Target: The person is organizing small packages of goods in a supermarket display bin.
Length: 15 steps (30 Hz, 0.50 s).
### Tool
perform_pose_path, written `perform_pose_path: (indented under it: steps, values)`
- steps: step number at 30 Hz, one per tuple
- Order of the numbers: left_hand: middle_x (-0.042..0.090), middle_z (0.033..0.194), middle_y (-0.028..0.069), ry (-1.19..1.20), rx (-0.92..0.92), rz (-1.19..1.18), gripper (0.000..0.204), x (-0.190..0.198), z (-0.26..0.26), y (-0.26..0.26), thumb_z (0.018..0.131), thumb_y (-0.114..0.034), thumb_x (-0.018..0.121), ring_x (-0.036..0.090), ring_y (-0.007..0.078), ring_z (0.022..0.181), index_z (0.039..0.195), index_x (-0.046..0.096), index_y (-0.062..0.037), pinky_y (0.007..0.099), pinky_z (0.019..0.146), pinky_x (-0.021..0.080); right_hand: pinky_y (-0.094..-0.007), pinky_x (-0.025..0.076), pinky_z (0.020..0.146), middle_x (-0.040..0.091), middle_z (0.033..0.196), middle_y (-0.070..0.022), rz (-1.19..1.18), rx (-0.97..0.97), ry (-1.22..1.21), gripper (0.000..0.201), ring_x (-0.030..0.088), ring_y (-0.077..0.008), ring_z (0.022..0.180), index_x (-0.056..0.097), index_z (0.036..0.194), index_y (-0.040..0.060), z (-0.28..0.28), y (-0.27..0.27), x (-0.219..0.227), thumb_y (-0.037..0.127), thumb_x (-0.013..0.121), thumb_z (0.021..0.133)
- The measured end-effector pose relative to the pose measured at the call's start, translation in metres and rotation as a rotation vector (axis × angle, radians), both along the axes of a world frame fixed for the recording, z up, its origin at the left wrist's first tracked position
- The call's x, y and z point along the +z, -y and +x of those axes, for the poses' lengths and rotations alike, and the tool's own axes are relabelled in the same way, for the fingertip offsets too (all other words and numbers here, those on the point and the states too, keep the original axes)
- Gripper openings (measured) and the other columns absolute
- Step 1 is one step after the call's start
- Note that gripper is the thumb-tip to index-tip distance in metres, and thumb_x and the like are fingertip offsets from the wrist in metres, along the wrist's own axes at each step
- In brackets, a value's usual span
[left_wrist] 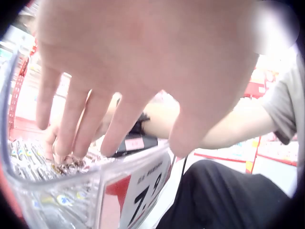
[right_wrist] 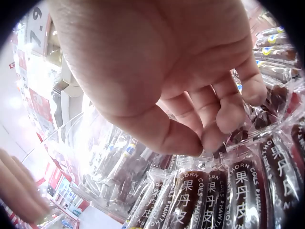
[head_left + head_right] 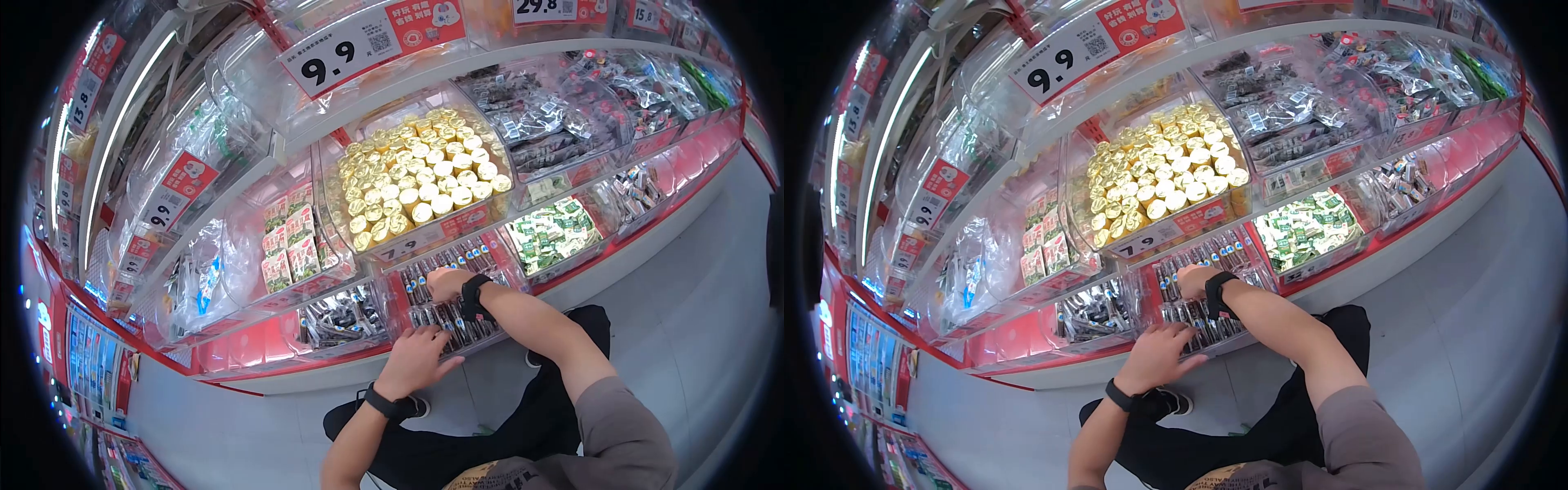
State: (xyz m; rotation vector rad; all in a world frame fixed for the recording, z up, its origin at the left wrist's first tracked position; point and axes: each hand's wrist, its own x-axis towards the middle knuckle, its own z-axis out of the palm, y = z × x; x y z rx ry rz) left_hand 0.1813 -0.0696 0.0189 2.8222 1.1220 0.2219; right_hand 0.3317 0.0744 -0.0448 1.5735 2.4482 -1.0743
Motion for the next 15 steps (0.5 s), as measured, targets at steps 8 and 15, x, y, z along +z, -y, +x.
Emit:
perform_pose_path:
  steps: [8,15]
  values:
    - [0.058,0.072,0.0121,0.587,0.722,0.061,0.023,-0.022,-0.092,-0.029,0.08,-0.019,0.064,0.058,0.0318,0.075,0.091,0.055,-0.0006,0.0412,0.065,0.045,-0.0404,0.05,0.077,0.066,0.086,-0.021,0.152,-0.203,-0.025,0.025,0.064,-0.0329,0.085,0.069,0.086,0.0025,-0.002,-0.007,-0.001,0.016,0.058,0.069]
    - [0.062,0.091,0.0229,0.344,0.872,0.113,0.041,-0.068,-0.096,-0.087,0.075,-0.025,0.07,0.059,0.0405,0.089,0.099,0.049,0.0006,0.0465,0.076,0.047,-0.0431,0.048,0.066,0.063,0.077,-0.0209,0.269,0.226,-0.086,0.021,0.062,-0.036,0.075,0.064,0.076,-0.0017,0.003,0.03,0.038,0.017,0.058,0.069]
